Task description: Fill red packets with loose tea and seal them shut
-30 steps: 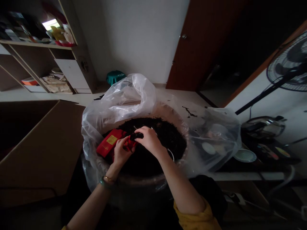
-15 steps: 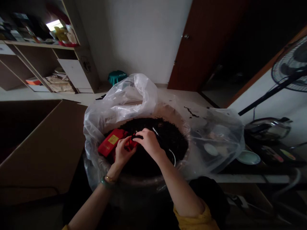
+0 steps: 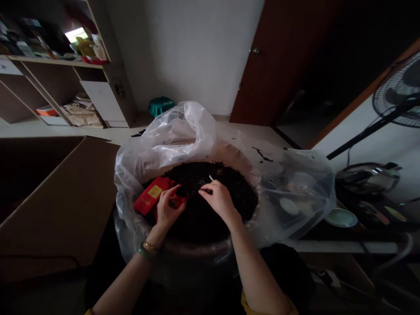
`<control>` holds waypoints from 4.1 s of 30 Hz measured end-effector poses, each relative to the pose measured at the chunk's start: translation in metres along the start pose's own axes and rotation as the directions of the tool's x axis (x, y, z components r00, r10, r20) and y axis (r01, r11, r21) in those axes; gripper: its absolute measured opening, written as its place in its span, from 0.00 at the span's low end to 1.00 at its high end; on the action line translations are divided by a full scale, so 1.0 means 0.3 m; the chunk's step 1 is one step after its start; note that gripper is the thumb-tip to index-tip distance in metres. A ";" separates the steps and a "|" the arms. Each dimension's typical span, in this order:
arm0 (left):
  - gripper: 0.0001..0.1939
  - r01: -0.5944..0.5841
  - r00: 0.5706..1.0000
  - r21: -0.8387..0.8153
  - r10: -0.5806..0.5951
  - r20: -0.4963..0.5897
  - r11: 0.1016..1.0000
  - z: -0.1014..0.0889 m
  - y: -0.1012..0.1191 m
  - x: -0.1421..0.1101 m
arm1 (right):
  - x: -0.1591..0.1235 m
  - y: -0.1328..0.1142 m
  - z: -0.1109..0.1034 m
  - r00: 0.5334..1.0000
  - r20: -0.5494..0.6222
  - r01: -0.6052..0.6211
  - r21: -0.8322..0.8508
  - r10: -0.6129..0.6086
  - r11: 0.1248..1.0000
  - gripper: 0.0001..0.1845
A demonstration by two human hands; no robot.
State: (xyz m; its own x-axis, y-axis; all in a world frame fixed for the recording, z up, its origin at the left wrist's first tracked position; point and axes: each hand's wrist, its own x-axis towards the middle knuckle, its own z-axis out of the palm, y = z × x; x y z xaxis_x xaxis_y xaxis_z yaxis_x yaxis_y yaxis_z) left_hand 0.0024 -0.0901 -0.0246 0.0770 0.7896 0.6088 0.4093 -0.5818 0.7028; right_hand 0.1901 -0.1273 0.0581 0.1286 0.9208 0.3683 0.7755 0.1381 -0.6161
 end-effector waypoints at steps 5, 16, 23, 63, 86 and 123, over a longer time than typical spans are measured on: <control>0.28 0.038 0.999 -0.035 -0.038 0.007 0.999 0.000 0.003 -0.008 | -0.043 -0.080 0.006 0.988 0.033 0.150 -0.038 -0.149 0.988 0.12; 0.33 0.131 0.976 0.084 -0.143 0.163 0.988 0.016 -0.006 -0.009 | -0.016 -0.058 0.115 0.962 0.217 0.221 -0.249 -0.168 0.943 0.11; 0.29 0.122 0.973 0.075 -0.134 0.187 0.990 0.037 -0.024 -0.019 | -0.025 -0.063 0.073 0.968 -0.046 0.221 -0.306 -0.247 0.926 0.07; 0.20 0.564 0.818 -0.415 -0.416 0.397 0.714 0.003 0.047 0.030 | -0.017 0.000 0.103 0.984 0.155 -0.129 0.289 0.086 0.949 0.06; 0.28 0.857 0.516 -0.413 -0.520 0.681 0.309 -0.011 0.057 0.037 | -0.006 0.236 0.145 0.974 -0.033 -0.202 -0.558 0.223 0.805 0.31; 0.27 0.849 0.529 -0.430 -0.468 0.708 0.308 -0.020 0.059 0.033 | -0.041 0.042 0.020 0.920 0.383 -0.077 -0.048 0.089 0.996 0.28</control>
State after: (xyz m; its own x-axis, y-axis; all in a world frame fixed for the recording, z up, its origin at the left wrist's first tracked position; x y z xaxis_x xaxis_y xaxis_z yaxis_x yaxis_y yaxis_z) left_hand 0.0051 -0.0939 -0.0040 0.4929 0.8279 -0.2677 -0.1996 0.4070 0.8914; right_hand 0.1945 -0.1346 0.0416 -0.0491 0.9986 0.0172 0.7923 0.0495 -0.6081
